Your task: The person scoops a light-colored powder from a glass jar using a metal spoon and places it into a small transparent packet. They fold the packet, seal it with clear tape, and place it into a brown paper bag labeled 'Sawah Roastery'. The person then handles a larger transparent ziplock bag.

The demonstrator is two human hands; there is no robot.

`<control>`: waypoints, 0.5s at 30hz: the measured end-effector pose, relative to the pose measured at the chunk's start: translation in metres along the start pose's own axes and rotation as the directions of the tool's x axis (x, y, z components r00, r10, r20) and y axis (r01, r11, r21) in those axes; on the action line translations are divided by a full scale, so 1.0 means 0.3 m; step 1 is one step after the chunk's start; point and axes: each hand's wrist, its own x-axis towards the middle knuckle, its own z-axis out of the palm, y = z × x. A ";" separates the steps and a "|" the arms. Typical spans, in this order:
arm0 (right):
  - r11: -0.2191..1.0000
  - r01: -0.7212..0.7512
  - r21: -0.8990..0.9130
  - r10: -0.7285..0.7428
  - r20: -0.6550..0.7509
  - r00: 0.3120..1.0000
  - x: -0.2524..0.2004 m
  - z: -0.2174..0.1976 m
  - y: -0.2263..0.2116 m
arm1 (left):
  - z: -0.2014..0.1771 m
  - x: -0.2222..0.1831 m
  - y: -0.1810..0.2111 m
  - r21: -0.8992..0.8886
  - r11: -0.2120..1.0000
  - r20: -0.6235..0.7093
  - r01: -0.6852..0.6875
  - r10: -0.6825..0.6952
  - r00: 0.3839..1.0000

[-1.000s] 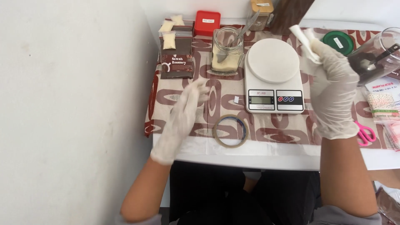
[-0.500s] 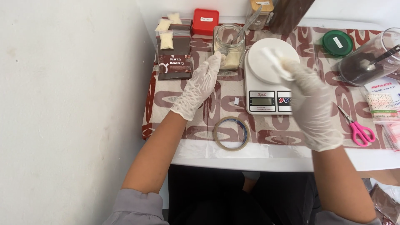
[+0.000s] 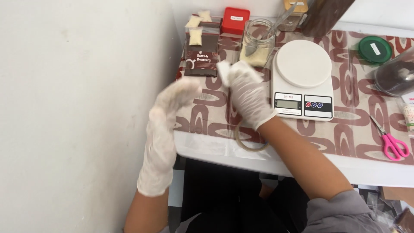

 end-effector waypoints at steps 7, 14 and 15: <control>0.672 -0.464 0.576 -0.025 0.645 0.764 0.149 -0.280 -0.009 | -0.075 -0.153 0.217 -0.953 -0.130 0.304 0.275 -0.380 0.874; 0.474 -0.523 0.709 -0.301 0.688 0.660 0.027 -0.153 -0.079 | -0.206 -0.453 0.056 0.008 -0.994 0.652 0.110 0.089 0.753; 0.822 0.026 0.568 -0.265 0.342 0.902 -0.075 -0.062 -0.162 | -0.189 -0.437 -0.001 0.146 -0.974 0.590 0.176 0.228 0.774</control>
